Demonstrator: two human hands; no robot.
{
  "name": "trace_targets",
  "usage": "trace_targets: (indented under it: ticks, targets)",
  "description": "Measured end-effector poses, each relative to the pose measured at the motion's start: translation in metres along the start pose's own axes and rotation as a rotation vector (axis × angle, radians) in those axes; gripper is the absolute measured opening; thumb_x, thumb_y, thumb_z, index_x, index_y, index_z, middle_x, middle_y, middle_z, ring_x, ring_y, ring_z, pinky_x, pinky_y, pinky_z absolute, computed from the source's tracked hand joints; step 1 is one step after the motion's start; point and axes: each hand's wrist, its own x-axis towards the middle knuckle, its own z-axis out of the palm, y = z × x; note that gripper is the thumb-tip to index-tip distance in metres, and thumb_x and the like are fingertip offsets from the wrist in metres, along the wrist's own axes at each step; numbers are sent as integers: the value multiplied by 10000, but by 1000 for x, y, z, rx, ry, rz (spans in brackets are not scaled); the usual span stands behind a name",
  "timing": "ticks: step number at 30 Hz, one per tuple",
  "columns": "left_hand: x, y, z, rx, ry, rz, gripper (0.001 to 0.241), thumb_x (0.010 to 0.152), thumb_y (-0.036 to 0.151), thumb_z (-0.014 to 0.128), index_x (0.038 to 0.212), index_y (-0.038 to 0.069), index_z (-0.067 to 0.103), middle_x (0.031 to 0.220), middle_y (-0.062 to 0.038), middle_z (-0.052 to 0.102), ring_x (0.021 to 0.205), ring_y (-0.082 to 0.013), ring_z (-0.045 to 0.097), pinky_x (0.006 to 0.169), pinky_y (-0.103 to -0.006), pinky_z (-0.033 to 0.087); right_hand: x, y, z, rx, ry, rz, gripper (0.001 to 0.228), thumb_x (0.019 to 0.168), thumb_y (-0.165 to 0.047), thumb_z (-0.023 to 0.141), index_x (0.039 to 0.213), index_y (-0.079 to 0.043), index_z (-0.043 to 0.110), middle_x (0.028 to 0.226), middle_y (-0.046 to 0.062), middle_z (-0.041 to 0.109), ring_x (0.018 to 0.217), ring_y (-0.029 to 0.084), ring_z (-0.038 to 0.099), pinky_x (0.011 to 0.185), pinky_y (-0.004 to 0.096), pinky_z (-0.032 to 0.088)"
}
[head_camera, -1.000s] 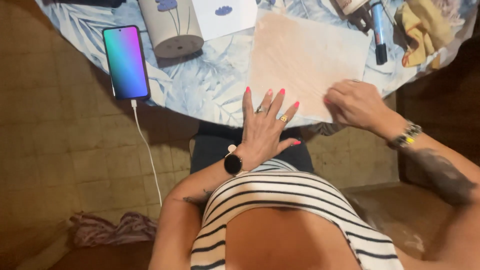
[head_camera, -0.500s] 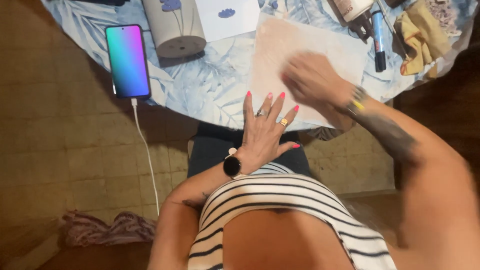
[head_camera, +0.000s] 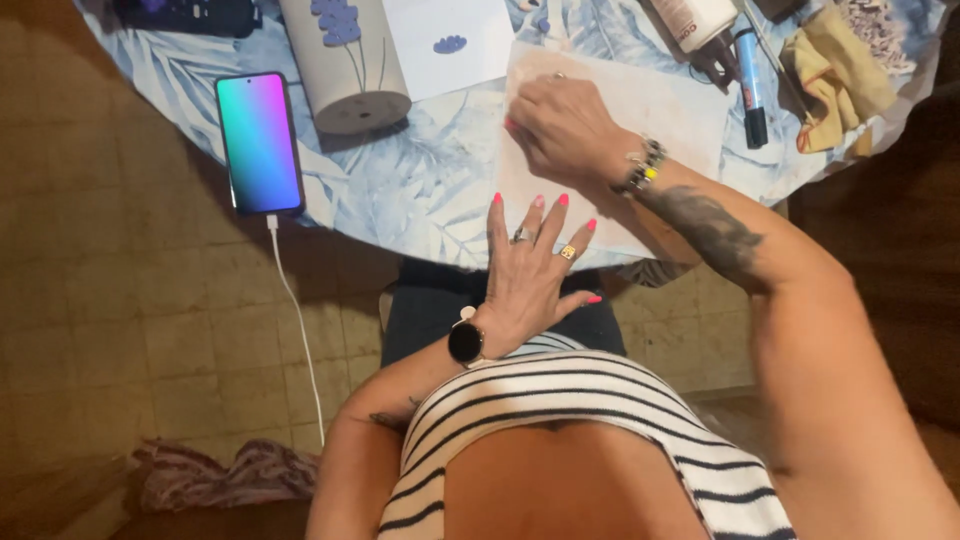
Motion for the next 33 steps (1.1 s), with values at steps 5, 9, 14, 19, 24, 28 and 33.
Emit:
trace_targets:
  ticks: [5,9,14,19,24,28,33]
  targets:
    - [-3,0,0,-51,-15,5,718,641,613,557,1224,217,419,1256,-141,386,1175,-321,357,946,-642,123,-87,17,-13,84,-53,-127,230,862,-203,403,664,-93,444,596,55,415,536,245,425,486,351,348]
    - [-4,0,-2,-137,14,22,729,629,557,623,1222,183,423,1250,-166,386,1169,-347,368,956,-670,74,-191,67,-19,-13,-198,-189,95,761,-191,466,702,-119,485,664,57,460,654,265,520,576,348,419]
    - [-4,0,-2,-176,52,50,716,651,558,605,1226,171,425,1246,-184,400,1164,-366,377,956,-670,43,-149,41,-51,374,-140,83,223,874,-238,395,738,-85,483,665,74,457,688,295,522,594,358,429]
    - [-4,2,2,-168,82,43,729,635,547,621,1233,181,419,1251,-178,395,1163,-367,375,956,-665,50,-126,18,-51,824,-76,194,310,917,-234,369,684,-87,511,597,36,485,594,244,520,568,334,432]
    - [-5,4,1,-155,61,18,705,635,551,614,1212,184,442,1246,-163,399,1166,-355,370,956,-659,44,-114,7,-64,939,-99,161,315,926,-220,364,655,-83,449,574,36,416,557,199,457,559,320,407]
    - [-4,3,1,-151,66,15,691,636,540,621,1203,185,448,1239,-163,403,1158,-352,376,953,-662,47,-110,4,-67,920,-116,126,314,921,-244,364,663,-83,442,577,41,408,557,221,465,554,331,402]
    - [-4,3,4,-154,71,15,689,637,537,627,1205,195,439,1239,-158,397,1162,-349,369,951,-663,60,-104,-6,-80,679,-154,179,274,889,-205,435,661,-64,494,557,80,472,555,284,514,528,347,420]
